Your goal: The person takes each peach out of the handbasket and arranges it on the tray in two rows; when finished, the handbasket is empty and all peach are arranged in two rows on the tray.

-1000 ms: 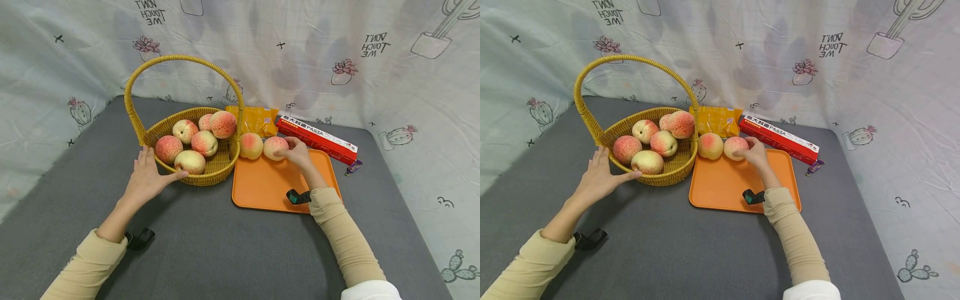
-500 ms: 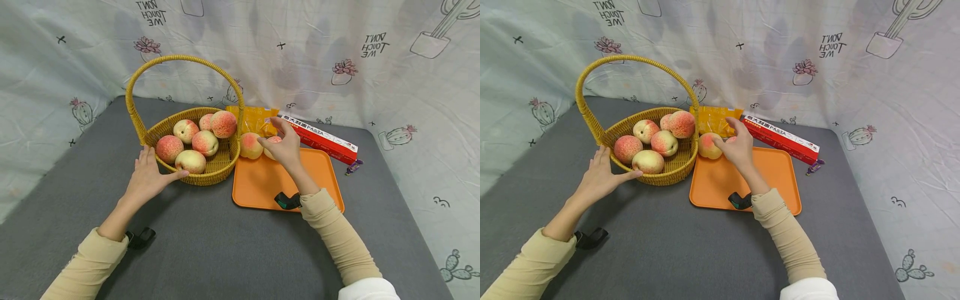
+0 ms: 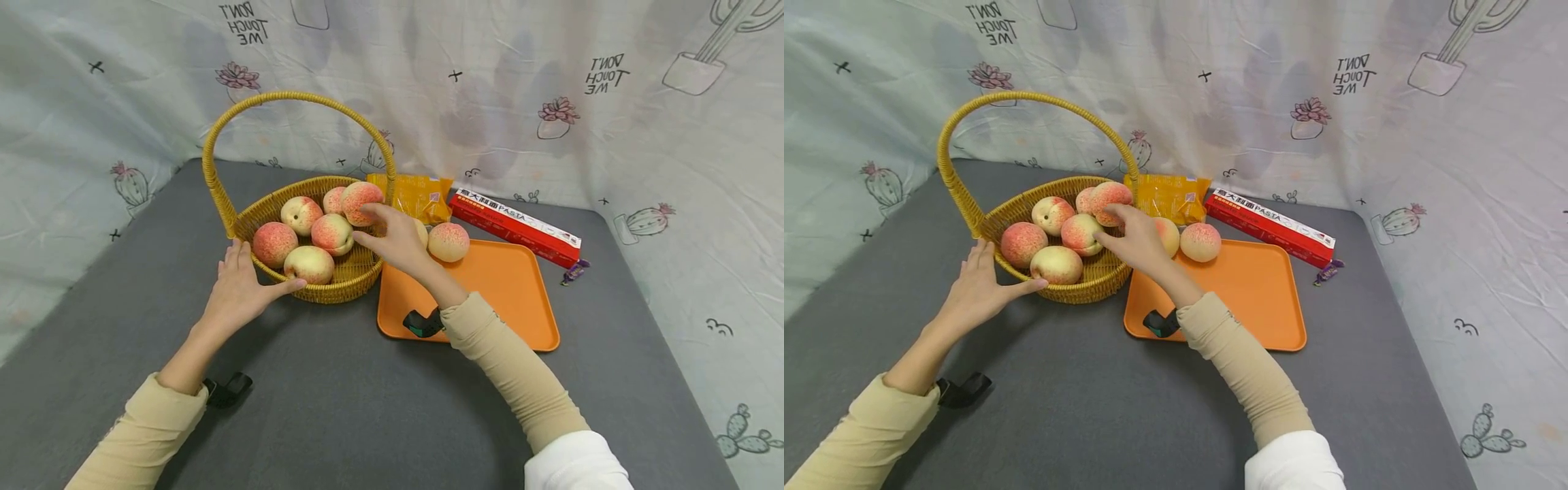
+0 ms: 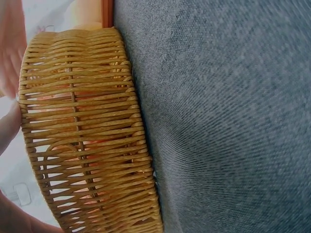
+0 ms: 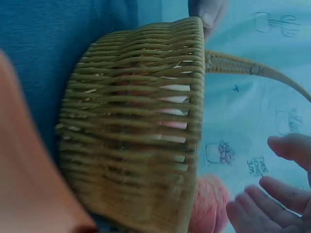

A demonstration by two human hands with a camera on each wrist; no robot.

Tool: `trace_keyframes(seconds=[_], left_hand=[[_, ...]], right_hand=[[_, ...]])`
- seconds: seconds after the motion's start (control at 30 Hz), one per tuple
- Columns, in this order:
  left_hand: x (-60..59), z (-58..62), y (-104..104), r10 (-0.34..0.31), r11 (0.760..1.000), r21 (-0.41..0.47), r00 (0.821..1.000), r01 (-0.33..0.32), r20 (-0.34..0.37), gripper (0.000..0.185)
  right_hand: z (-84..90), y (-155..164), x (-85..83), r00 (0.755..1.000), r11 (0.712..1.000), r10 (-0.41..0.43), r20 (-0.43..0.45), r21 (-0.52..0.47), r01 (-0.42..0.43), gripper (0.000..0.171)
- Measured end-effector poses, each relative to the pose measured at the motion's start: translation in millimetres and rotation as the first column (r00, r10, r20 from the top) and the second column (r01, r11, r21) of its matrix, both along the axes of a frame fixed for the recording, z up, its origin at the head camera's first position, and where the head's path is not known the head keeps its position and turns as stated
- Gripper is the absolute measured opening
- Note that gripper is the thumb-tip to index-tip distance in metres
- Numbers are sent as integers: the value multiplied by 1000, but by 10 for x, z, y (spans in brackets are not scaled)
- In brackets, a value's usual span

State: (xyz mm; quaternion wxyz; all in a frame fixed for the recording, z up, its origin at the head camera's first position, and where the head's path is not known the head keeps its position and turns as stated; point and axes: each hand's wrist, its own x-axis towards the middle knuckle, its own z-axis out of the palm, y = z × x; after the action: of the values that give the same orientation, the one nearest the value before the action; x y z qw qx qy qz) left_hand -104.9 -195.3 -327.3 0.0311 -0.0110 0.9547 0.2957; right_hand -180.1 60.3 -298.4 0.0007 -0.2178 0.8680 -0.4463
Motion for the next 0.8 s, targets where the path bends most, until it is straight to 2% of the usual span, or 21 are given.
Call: trace_keyframes(seconds=[0.1, 0.2, 0.33, 0.43, 0.6, 0.73, 0.8], left_hand=[[-1, 2, -3, 2, 1000, 2, 1000, -2, 7, 127], [-2, 2, -5, 4, 1000, -3, 1000, -4, 6, 128], [1, 2, -7, 8, 1000, -4, 1000, -8, -2, 127], [5, 3, -7, 10, 1000, 5, 1000, -10, -1, 127], [0, -8, -8, 3, 1000, 7, 1000, -3, -9, 127], [-12, -27, -10, -1, 1000, 8, 1000, 1, -12, 128], [-8, -33, -17, 1, 1000, 7, 1000, -1, -9, 128]], right_hand=[[72, -173, -95, 999, 993, -7, -45, 120, 12, 53], [155, -313, -190, 999, 972, -16, -51, 235, 28, 61], [233, -436, -300, 1000, 914, -20, -9, 405, 22, 77], [232, -491, -372, 998, 885, -66, 18, 463, 50, 81], [169, -535, -467, 984, 857, -176, 9, 494, 149, 78], [150, -540, -495, 981, 818, -188, -42, 546, 180, 80], [144, -542, -487, 980, 810, -183, -77, 554, 195, 78]])
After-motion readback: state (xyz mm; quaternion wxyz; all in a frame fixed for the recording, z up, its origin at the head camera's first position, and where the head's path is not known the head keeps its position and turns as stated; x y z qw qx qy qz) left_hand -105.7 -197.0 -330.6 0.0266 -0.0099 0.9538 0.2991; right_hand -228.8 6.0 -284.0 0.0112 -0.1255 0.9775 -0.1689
